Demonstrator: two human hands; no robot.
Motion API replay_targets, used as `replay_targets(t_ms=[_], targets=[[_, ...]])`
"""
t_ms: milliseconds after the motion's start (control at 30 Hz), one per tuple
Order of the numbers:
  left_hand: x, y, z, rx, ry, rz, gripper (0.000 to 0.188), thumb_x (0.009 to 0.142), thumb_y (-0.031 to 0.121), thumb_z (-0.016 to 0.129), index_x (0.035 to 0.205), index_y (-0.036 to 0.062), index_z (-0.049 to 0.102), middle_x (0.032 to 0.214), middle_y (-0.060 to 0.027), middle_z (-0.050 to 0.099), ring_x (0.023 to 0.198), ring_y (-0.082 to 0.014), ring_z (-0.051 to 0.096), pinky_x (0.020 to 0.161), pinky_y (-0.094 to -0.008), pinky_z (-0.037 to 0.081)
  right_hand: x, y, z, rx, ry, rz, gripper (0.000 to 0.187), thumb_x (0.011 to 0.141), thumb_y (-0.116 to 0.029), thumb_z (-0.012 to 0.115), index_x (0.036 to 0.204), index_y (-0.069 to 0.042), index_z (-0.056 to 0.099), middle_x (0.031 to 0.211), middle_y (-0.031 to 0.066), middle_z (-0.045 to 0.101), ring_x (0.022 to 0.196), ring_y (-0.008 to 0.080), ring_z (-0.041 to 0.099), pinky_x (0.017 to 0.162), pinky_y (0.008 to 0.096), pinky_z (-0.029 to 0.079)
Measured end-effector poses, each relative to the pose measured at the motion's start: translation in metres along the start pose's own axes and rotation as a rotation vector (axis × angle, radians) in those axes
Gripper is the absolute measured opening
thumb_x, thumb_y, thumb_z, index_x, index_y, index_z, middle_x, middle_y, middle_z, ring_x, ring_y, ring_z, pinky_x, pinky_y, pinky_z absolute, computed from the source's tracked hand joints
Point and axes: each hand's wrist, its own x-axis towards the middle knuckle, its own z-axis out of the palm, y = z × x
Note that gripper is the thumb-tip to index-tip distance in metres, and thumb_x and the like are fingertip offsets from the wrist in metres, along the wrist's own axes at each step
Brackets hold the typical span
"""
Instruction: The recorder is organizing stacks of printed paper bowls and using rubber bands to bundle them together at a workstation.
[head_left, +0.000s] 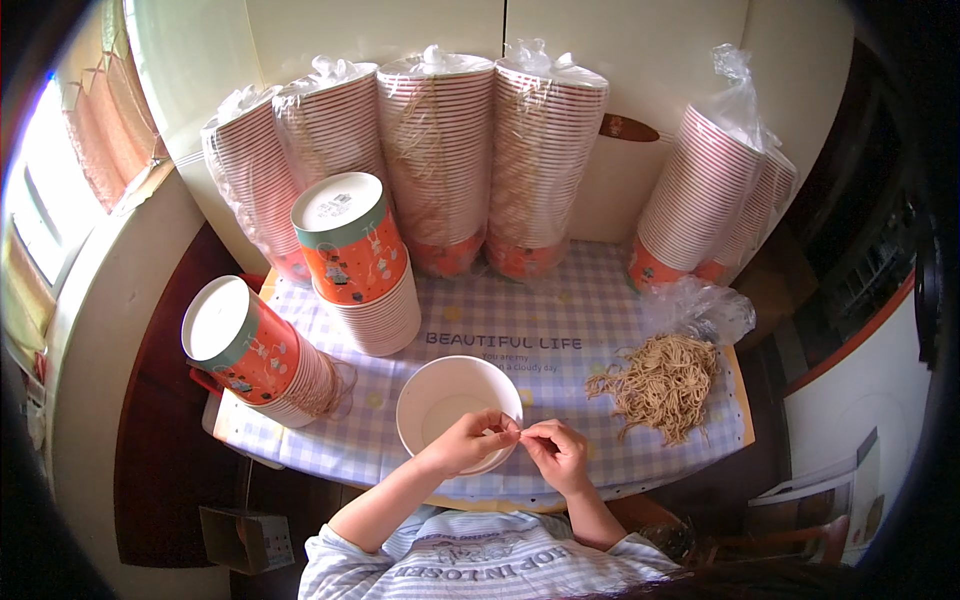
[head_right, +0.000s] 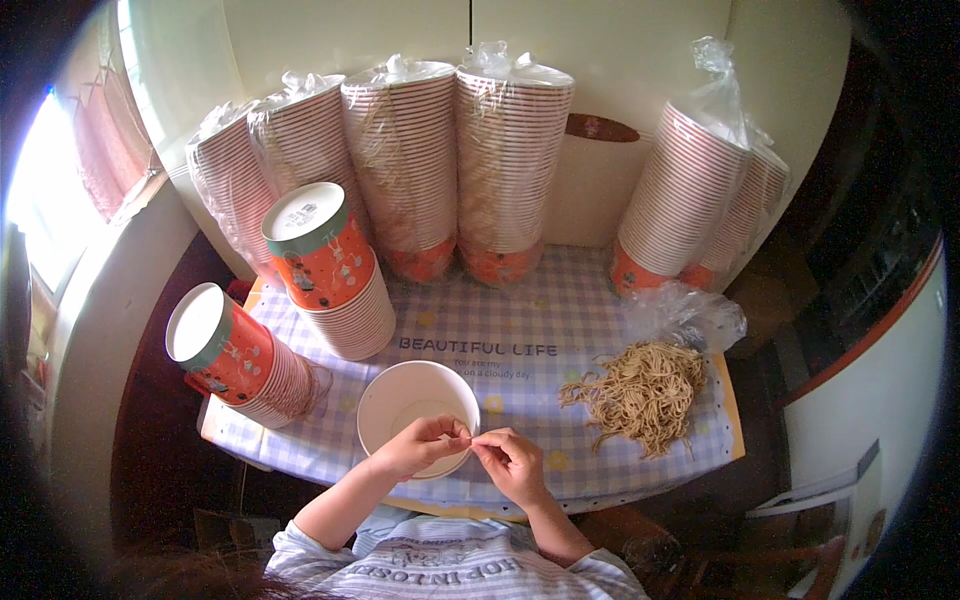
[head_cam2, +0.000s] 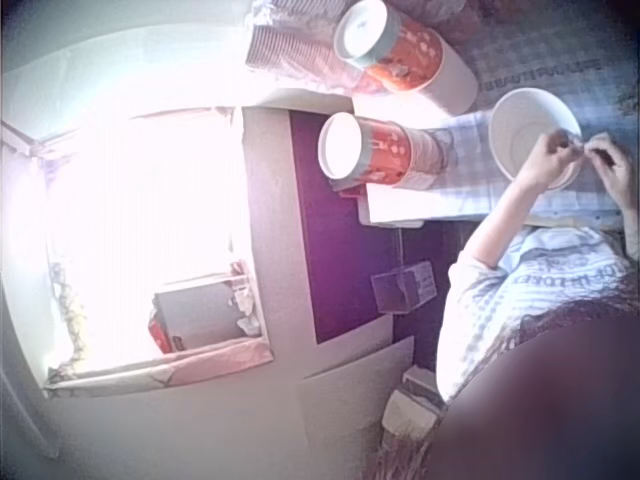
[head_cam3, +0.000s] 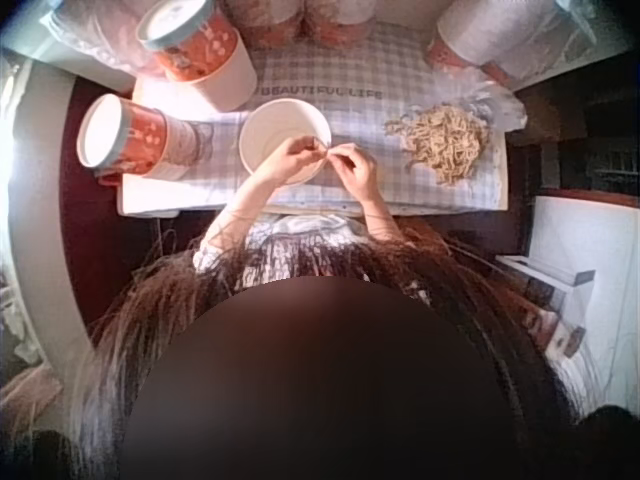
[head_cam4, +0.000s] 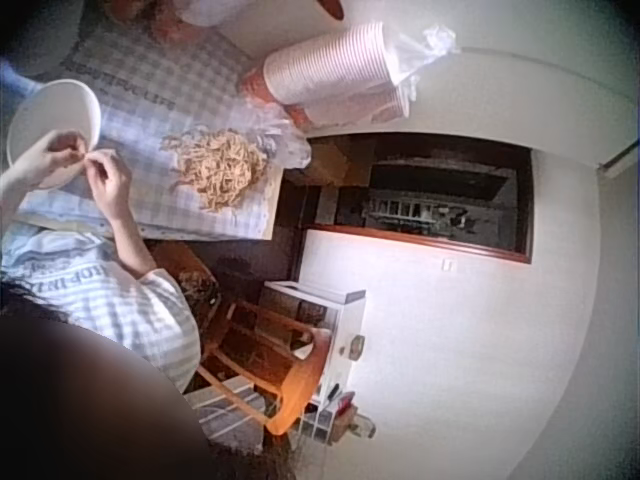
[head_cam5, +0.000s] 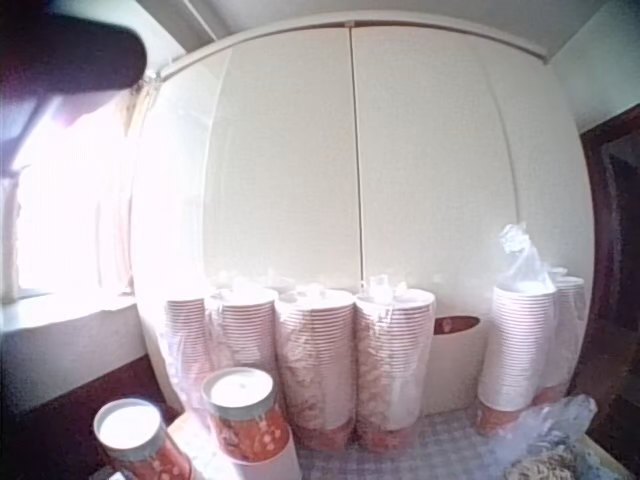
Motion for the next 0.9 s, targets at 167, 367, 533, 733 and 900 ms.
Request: replay_targets(t_ms=[167,367,533,733,900], targets=[[-0.004,0.008,0.004,0.196,0.06,0.097,0.015,0.08,0.015,0.06,0.091,0.0042,0.06,0.084,-0.0032,0.059,0.076,-0.0111,0.052,0.069,-0.0253,0.043,-0.001,0.003,-0.001,0.051,0.015,0.088,0.007,0.08,-0.006,0.063,0.084,-0.002,0.059,0.075,0.0043,0.06,0.061,0.0083,0.054,0.054,0.0199,0.043],[-0.005,0.018,0.012,0.641,0.167,0.334,0.011,0.075,0.012,0.062,0.084,0.0072,0.064,0.081,-0.0079,0.058,0.069,-0.0193,0.054,0.061,-0.0289,0.046,-0.002,0.002,-0.002,0.109,0.008,0.155,0.007,0.081,-0.008,0.061,0.084,-0.001,0.059,0.074,0.0037,0.059,0.062,0.0077,0.054,0.055,0.0205,0.043],[-0.006,0.02,0.013,0.624,0.205,0.313,0.01,0.075,0.013,0.063,0.08,0.0057,0.063,0.078,-0.0073,0.06,0.068,-0.019,0.055,0.059,-0.0286,0.045,-0.004,0.006,-0.003,0.128,-0.005,0.225,0.008,0.081,-0.008,0.061,0.084,-0.001,0.058,0.074,0.0037,0.059,0.063,0.0074,0.053,0.056,0.0205,0.043],[-0.009,0.021,0.012,0.347,0.125,0.079,0.012,0.078,0.014,0.061,0.082,0.0029,0.06,0.074,-0.0006,0.059,0.064,-0.0063,0.05,0.056,-0.0219,0.042,-0.007,0.008,-0.003,0.112,-0.038,0.259,0.009,0.081,-0.008,0.062,0.084,-0.001,0.058,0.072,0.0035,0.058,0.061,0.007,0.052,0.055,0.0209,0.043],[-0.009,0.014,0.008,0.227,0.091,0.087,0.015,0.082,0.016,0.061,0.088,0.0021,0.058,0.076,0.0035,0.055,0.066,-0.0023,0.048,0.057,-0.0184,0.04,-0.008,0.01,-0.002,0.106,-0.069,0.312,0.01,0.08,-0.008,0.063,0.084,-0.001,0.058,0.071,0.0027,0.058,0.061,0.0067,0.052,0.055,0.0207,0.043]])
